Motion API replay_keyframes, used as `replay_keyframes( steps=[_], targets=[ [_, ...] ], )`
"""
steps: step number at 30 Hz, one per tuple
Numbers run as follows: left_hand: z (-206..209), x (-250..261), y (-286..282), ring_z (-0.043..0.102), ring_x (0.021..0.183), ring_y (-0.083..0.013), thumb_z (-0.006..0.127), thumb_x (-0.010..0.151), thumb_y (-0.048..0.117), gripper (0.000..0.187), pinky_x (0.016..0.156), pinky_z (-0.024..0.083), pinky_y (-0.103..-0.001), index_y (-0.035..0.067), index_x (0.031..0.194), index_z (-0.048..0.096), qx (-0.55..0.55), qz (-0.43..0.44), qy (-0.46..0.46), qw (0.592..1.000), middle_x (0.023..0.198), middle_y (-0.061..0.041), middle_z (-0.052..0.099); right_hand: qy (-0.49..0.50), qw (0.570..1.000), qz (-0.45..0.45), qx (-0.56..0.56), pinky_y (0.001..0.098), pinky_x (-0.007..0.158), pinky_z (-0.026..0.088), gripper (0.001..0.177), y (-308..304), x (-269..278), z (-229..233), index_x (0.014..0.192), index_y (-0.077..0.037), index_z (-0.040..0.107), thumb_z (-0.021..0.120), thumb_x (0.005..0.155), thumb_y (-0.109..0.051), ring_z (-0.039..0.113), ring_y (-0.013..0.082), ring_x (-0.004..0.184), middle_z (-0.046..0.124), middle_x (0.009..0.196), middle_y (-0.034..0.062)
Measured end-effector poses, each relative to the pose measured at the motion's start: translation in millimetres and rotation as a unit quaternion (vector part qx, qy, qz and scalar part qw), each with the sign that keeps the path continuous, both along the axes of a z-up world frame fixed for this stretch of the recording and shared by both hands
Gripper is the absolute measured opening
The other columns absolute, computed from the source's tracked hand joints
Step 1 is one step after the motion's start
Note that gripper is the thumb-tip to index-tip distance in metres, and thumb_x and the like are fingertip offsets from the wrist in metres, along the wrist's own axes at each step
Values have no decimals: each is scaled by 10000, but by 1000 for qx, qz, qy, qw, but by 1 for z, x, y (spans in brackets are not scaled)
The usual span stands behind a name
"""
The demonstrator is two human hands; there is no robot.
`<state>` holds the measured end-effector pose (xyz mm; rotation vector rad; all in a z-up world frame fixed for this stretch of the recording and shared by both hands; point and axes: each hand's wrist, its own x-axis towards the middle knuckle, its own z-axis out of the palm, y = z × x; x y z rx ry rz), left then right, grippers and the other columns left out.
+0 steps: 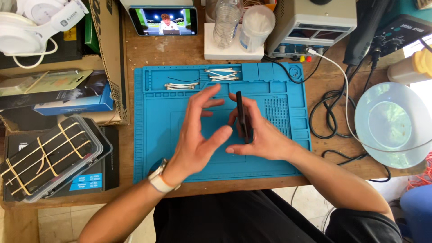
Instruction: The person inspects a smartphone, then opens a plastic case containing a screwdriver set and various bits. They select a small screwdriver and a red plastic prying tool, then use the prying tool to work on the edges of the smartphone.
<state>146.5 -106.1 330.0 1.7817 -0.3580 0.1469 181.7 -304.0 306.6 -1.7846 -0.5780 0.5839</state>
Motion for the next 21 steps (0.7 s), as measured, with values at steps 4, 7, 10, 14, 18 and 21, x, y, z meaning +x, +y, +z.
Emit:
replay_keyframes(
  steps=[4,7,10,14,18,21],
  targets=[
    [-20,9,6,647,1070,-281,543,982,339,497,890,474,-399,121,1414,434,-71,-26,38,996,1244,-115,563,-45,995,-36,-84,493,787,476,1040,9,1,14,1462,-134,207,875,676,-266,587,378,960,562,1193,193],
    [-28,9,5,660,988,-226,454,1026,323,537,855,499,-361,114,1490,284,-141,-43,69,987,1172,-123,601,-65,981,-64,-170,614,882,472,999,18,7,26,1465,-188,234,850,684,-282,573,494,1117,554,1307,234],
    [-38,14,10,666,980,-201,357,1054,343,576,853,504,-328,106,1548,178,-171,-49,72,981,1152,-119,610,-134,962,-82,-222,603,847,490,924,26,18,28,1442,-197,315,842,689,-290,602,481,1073,586,1290,199],
    [-38,13,13,682,975,-219,324,1075,301,497,821,500,-326,109,1530,268,-168,-12,56,984,1136,-141,638,-200,954,-85,-207,593,831,497,819,29,25,22,1424,-151,407,821,732,-292,605,474,1070,586,1278,199],
    [-52,17,12,697,941,-218,384,1063,243,457,792,499,-312,117,1501,351,-182,-3,66,981,1071,-115,644,-184,953,-80,-227,600,823,490,850,20,24,5,1443,-185,385,810,724,-339,602,450,1087,565,1324,158],
    [-56,19,13,719,897,-238,433,1031,247,447,815,531,-346,109,1456,430,-157,4,67,985,1073,-133,658,-186,955,-73,-218,598,842,494,821,15,21,0,1436,-178,373,791,750,-345,603,450,1094,567,1328,171]
  ],
)
